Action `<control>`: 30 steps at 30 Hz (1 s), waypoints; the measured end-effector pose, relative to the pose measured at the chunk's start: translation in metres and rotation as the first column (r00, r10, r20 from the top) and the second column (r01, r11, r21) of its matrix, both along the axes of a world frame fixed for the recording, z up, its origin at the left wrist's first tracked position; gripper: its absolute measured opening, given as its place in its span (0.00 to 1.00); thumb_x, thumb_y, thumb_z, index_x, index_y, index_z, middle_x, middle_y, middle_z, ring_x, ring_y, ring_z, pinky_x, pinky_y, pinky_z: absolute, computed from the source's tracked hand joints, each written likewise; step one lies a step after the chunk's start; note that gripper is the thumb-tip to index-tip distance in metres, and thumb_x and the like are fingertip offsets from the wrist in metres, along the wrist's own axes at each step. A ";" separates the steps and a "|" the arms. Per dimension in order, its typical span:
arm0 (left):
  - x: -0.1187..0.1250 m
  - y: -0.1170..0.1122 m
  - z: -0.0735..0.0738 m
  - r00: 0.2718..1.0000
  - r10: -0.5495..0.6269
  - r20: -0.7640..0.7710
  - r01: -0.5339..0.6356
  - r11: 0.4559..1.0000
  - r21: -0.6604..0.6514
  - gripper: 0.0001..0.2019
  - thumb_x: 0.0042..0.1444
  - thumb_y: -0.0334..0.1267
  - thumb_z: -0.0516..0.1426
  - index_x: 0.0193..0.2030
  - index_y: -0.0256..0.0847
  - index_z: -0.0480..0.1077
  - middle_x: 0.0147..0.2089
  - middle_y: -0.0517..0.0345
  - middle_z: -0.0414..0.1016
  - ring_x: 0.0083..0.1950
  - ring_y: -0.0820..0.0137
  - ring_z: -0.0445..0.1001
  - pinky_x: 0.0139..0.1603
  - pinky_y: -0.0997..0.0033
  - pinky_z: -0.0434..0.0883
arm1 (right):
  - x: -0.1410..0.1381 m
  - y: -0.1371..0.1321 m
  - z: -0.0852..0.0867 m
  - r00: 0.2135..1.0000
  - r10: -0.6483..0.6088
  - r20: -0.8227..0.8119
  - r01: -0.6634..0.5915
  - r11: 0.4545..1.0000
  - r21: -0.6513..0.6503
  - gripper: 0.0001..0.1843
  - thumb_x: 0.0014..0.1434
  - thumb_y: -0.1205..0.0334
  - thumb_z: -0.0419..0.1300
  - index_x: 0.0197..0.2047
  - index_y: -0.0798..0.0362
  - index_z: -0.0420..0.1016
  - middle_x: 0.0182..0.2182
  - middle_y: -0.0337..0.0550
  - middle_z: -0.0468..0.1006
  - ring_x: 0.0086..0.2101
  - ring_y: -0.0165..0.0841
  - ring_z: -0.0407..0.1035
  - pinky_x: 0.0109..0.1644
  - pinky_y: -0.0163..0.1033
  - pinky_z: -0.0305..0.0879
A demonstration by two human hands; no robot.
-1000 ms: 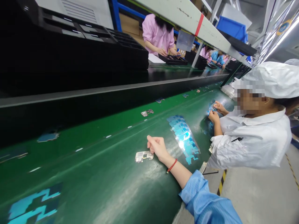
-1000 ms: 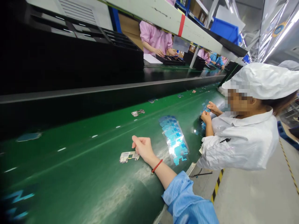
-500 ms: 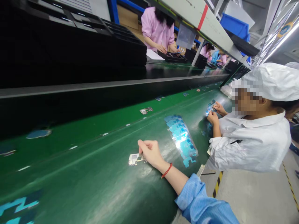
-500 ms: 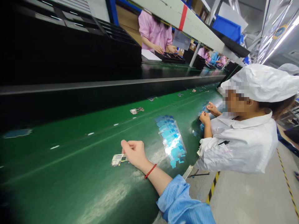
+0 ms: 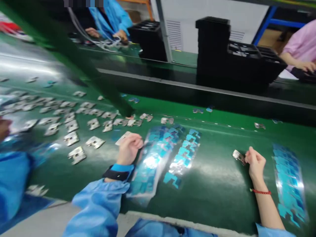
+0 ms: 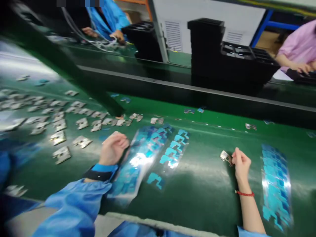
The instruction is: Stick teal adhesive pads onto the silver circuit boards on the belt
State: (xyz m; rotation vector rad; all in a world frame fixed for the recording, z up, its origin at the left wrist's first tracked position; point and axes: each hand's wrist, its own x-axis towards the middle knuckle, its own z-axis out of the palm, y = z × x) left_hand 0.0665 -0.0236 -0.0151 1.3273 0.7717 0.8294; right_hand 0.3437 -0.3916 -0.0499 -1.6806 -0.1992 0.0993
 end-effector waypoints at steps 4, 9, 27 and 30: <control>-0.008 -0.001 -0.020 0.986 -0.140 -0.091 0.150 0.981 0.121 0.11 0.60 0.43 0.59 0.38 0.34 0.72 0.29 0.59 0.74 0.28 0.71 0.73 0.33 0.69 0.74 | -0.023 -0.002 0.019 0.983 0.024 0.184 -0.003 0.994 -0.113 0.27 0.55 0.41 0.61 0.17 0.52 0.66 0.13 0.35 0.63 0.18 0.29 0.61 0.27 0.38 0.61; -0.001 -0.027 -0.009 0.883 -0.386 -0.268 0.458 0.834 0.308 0.10 0.53 0.40 0.61 0.39 0.39 0.76 0.39 0.52 0.82 0.42 0.62 0.79 0.46 0.62 0.76 | -0.106 0.049 0.020 0.922 0.297 0.249 -0.210 0.922 -0.324 0.21 0.50 0.48 0.68 0.44 0.52 0.80 0.44 0.50 0.81 0.46 0.44 0.74 0.54 0.51 0.67; -0.013 -0.041 -0.034 0.867 -0.142 -0.478 0.421 0.723 0.548 0.23 0.62 0.41 0.53 0.63 0.36 0.61 0.54 0.42 0.69 0.56 0.53 0.69 0.58 0.50 0.68 | -0.191 0.194 0.010 0.906 0.408 0.111 -0.353 0.875 -0.331 0.15 0.53 0.50 0.65 0.23 0.52 0.77 0.39 0.49 0.78 0.42 0.40 0.72 0.52 0.47 0.65; -0.013 -0.039 -0.029 0.862 -0.202 -0.465 0.444 0.743 0.501 0.25 0.62 0.43 0.54 0.63 0.35 0.61 0.55 0.40 0.69 0.53 0.55 0.72 0.56 0.51 0.70 | -0.183 0.189 0.015 0.926 0.375 0.043 -0.359 0.911 -0.201 0.17 0.56 0.48 0.62 0.25 0.53 0.75 0.33 0.47 0.80 0.39 0.37 0.74 0.47 0.43 0.68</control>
